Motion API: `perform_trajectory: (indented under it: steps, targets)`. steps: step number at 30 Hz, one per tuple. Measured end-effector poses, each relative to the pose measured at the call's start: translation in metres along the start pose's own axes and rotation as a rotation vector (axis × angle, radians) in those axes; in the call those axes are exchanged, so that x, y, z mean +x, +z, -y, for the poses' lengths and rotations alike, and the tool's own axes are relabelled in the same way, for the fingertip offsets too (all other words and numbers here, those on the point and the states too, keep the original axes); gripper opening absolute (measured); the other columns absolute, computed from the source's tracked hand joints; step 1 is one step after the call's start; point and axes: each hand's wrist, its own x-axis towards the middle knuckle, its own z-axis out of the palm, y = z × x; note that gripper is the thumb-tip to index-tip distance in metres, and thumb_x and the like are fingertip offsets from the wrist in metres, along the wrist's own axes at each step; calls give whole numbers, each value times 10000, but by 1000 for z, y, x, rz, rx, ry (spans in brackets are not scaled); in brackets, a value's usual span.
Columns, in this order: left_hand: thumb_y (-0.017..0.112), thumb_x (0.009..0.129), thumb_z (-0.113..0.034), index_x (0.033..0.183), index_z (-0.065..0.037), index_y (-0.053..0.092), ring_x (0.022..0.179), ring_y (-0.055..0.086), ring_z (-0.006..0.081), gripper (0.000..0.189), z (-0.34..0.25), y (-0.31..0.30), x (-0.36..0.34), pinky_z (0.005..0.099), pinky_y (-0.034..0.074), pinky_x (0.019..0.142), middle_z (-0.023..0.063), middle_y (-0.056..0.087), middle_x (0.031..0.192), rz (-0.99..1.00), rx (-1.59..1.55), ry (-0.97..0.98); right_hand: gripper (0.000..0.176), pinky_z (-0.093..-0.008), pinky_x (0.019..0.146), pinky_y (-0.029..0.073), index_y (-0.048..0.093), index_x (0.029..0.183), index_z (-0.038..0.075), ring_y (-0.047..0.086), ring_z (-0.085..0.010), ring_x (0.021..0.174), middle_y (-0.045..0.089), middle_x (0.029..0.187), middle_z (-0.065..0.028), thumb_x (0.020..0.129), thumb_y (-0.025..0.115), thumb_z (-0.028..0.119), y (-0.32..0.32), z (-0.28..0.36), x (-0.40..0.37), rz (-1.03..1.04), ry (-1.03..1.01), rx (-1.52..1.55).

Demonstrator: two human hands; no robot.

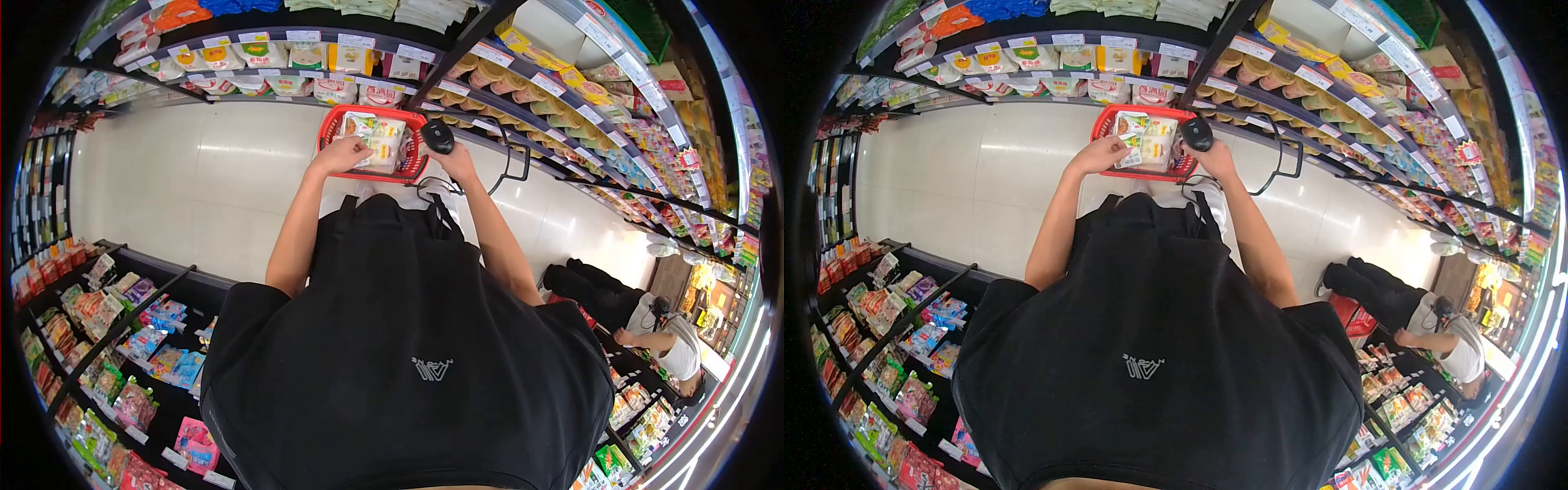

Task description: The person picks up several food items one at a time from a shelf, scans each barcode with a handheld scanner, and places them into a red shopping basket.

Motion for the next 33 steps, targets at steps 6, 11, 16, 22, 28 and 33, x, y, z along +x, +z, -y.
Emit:
perform_trajectory:
  steps: [6, 11, 16, 22, 28, 33]
  targets:
    - [589, 865, -405, 993, -1, 632, 891, 645, 275, 426, 9, 2, -1, 357, 490, 776, 173, 671, 935, 3, 42, -5, 465, -364, 750, 500, 699, 925, 32, 674, -254, 811, 693, 828, -154, 708, 747, 440, 7, -16, -5, -9, 66, -23]
    - [586, 868, -401, 987, -1, 627, 879, 644, 281, 419, 7, 6, 8, 361, 490, 763, 173, 669, 922, 56, 50, 7, 464, -373, 728, 500, 698, 895, 24, 673, -283, 788, 684, 795, -169, 707, 741, 446, 2, -41, -17, -54, 170, -27]
    - [591, 873, -376, 966, -8, 613, 842, 637, 280, 380, -12, 17, 30, 363, 483, 754, 173, 660, 901, 73, 104, 132, 477, -390, 720, 504, 690, 861, -1, 672, -313, 789, 677, 777, -192, 690, 750, 440, -20, -56, -39, -119, 260, -10]
    - [611, 866, -334, 1019, -19, 602, 860, 642, 272, 350, -56, 38, 57, 364, 492, 779, 160, 662, 924, 193, 137, 178, 529, -408, 754, 504, 670, 899, -23, 658, -353, 844, 666, 830, -230, 677, 755, 449, -48, -76, -72, -187, 352, 50]
    - [610, 872, -224, 1008, 17, 585, 848, 649, 225, 278, -179, 44, 84, 339, 506, 760, 127, 665, 903, 106, 22, 424, 506, -410, 755, 510, 669, 863, -27, 657, -356, 835, 665, 827, -240, 671, 751, 433, -90, -111, -93, -339, 384, 125]
    - [623, 875, -156, 999, 14, 604, 763, 614, 145, 212, -287, 46, 106, 281, 487, 706, 83, 667, 862, 19, -47, 612, 454, -412, 721, 502, 657, 832, -36, 662, -338, 787, 662, 791, -222, 675, 774, 374, -126, -154, -90, -395, 409, 94]
